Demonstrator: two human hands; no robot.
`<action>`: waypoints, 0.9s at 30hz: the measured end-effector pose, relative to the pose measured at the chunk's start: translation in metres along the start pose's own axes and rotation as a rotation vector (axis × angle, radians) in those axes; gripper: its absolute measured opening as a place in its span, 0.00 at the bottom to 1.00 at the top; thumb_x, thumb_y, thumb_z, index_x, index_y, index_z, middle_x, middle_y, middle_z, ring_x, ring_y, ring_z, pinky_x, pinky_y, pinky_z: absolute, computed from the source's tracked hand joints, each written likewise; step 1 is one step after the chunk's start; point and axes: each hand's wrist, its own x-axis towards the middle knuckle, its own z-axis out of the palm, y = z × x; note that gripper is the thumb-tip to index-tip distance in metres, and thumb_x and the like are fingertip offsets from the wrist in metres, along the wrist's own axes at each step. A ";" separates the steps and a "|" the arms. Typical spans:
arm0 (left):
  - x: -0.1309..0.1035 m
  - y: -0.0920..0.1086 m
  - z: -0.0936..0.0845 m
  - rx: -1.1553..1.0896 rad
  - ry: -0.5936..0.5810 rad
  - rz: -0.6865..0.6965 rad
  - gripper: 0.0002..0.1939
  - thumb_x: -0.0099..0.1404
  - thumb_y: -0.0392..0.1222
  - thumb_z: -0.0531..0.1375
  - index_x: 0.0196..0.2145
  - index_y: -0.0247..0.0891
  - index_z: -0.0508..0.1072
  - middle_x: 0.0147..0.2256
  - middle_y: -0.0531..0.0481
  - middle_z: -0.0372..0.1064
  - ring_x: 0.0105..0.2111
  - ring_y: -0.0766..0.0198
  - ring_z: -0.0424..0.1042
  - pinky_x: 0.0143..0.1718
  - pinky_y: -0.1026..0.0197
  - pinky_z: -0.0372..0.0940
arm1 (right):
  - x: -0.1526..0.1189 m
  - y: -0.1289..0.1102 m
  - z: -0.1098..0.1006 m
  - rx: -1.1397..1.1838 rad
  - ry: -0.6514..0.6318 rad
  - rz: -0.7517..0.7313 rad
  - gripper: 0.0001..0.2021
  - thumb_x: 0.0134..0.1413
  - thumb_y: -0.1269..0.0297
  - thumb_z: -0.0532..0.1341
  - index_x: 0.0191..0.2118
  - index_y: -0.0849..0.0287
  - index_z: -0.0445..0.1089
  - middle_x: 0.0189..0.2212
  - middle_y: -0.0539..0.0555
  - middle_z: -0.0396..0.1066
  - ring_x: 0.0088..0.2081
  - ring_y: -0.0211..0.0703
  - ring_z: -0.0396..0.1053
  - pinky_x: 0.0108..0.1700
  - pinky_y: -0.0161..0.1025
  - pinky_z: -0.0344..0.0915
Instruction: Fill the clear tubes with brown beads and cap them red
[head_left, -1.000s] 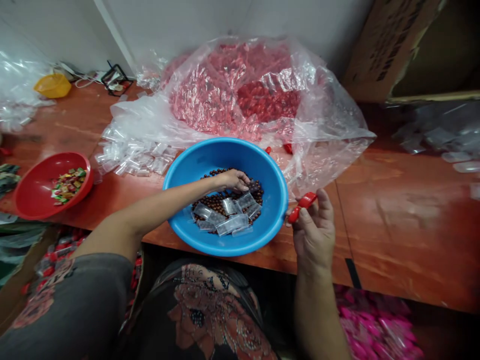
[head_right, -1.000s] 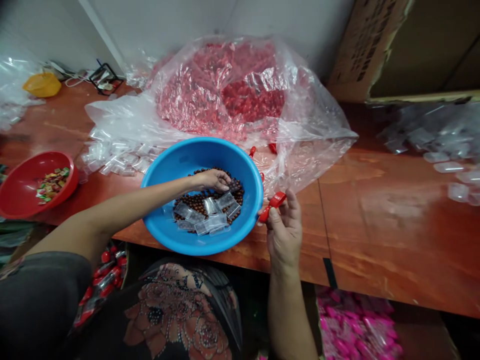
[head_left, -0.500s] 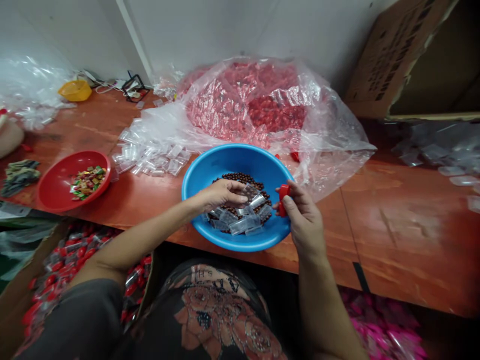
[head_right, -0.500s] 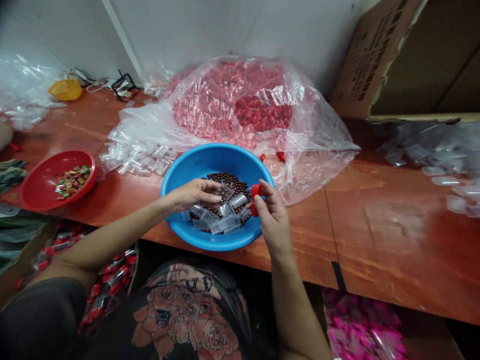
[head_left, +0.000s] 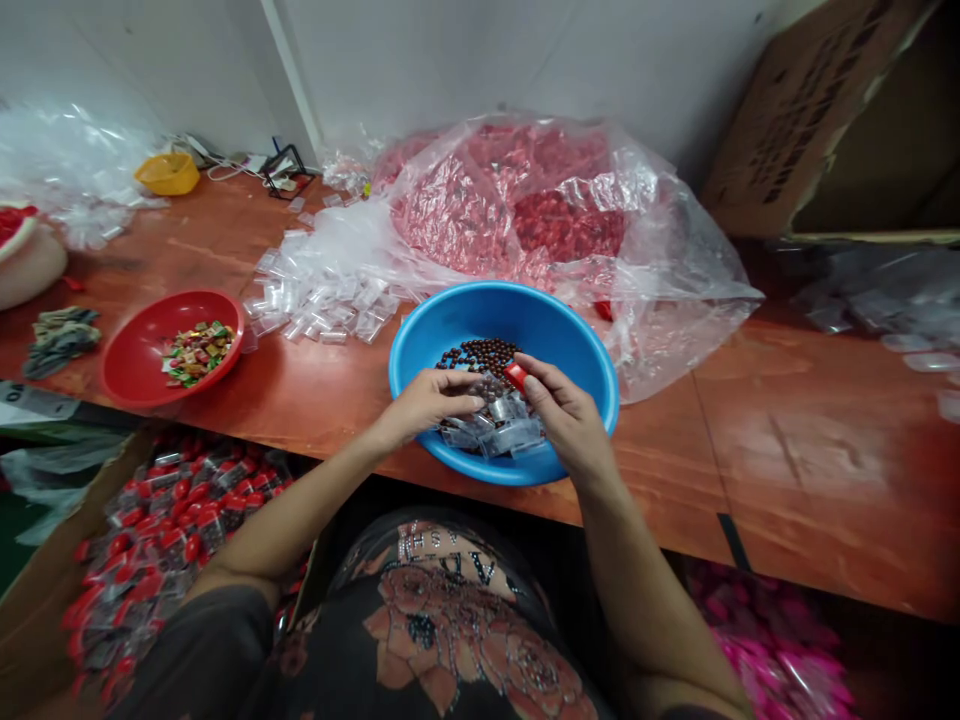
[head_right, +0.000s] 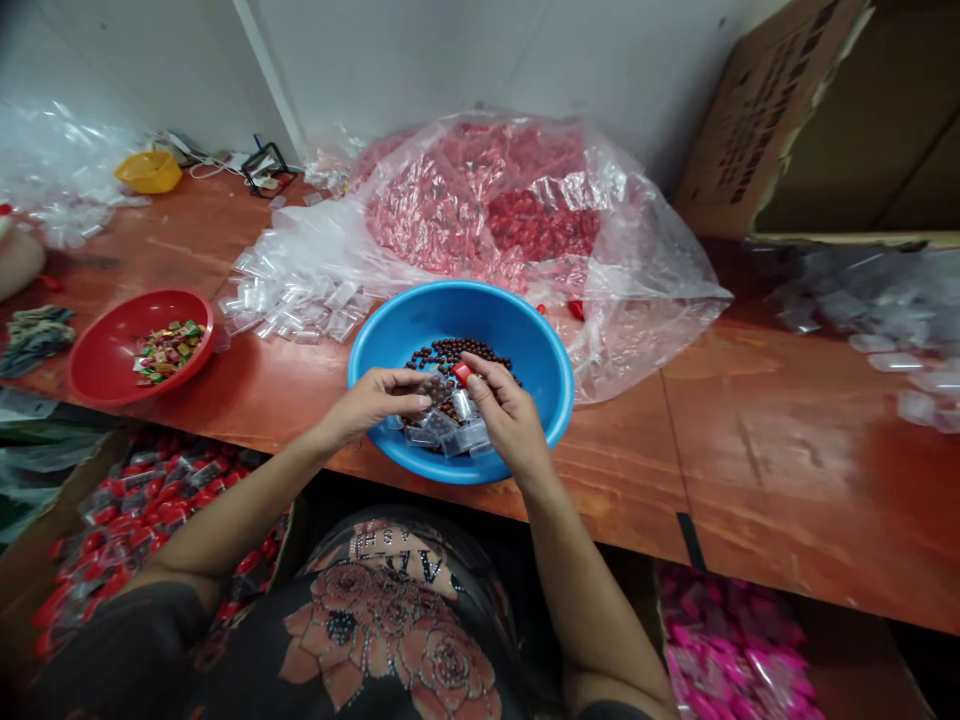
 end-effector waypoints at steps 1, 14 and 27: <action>-0.001 -0.002 0.000 0.015 0.008 0.017 0.23 0.54 0.37 0.68 0.50 0.35 0.78 0.45 0.44 0.77 0.39 0.65 0.75 0.43 0.61 0.68 | -0.001 -0.001 0.001 -0.016 0.001 -0.014 0.16 0.63 0.56 0.59 0.54 0.50 0.73 0.51 0.53 0.74 0.52 0.43 0.71 0.57 0.49 0.68; -0.003 -0.017 0.013 -0.017 0.036 0.166 0.22 0.55 0.41 0.68 0.48 0.36 0.79 0.48 0.44 0.77 0.46 0.59 0.75 0.51 0.56 0.67 | -0.014 -0.002 0.008 -0.373 -0.042 -0.332 0.21 0.64 0.59 0.58 0.62 0.47 0.65 0.54 0.56 0.72 0.55 0.48 0.70 0.57 0.52 0.68; 0.003 -0.022 0.046 -0.290 0.022 0.041 0.28 0.68 0.64 0.52 0.51 0.38 0.67 0.28 0.51 0.71 0.24 0.66 0.70 0.25 0.65 0.65 | -0.018 0.008 0.011 -0.711 -0.114 -0.684 0.35 0.55 0.55 0.65 0.65 0.58 0.56 0.50 0.64 0.73 0.47 0.56 0.72 0.48 0.53 0.71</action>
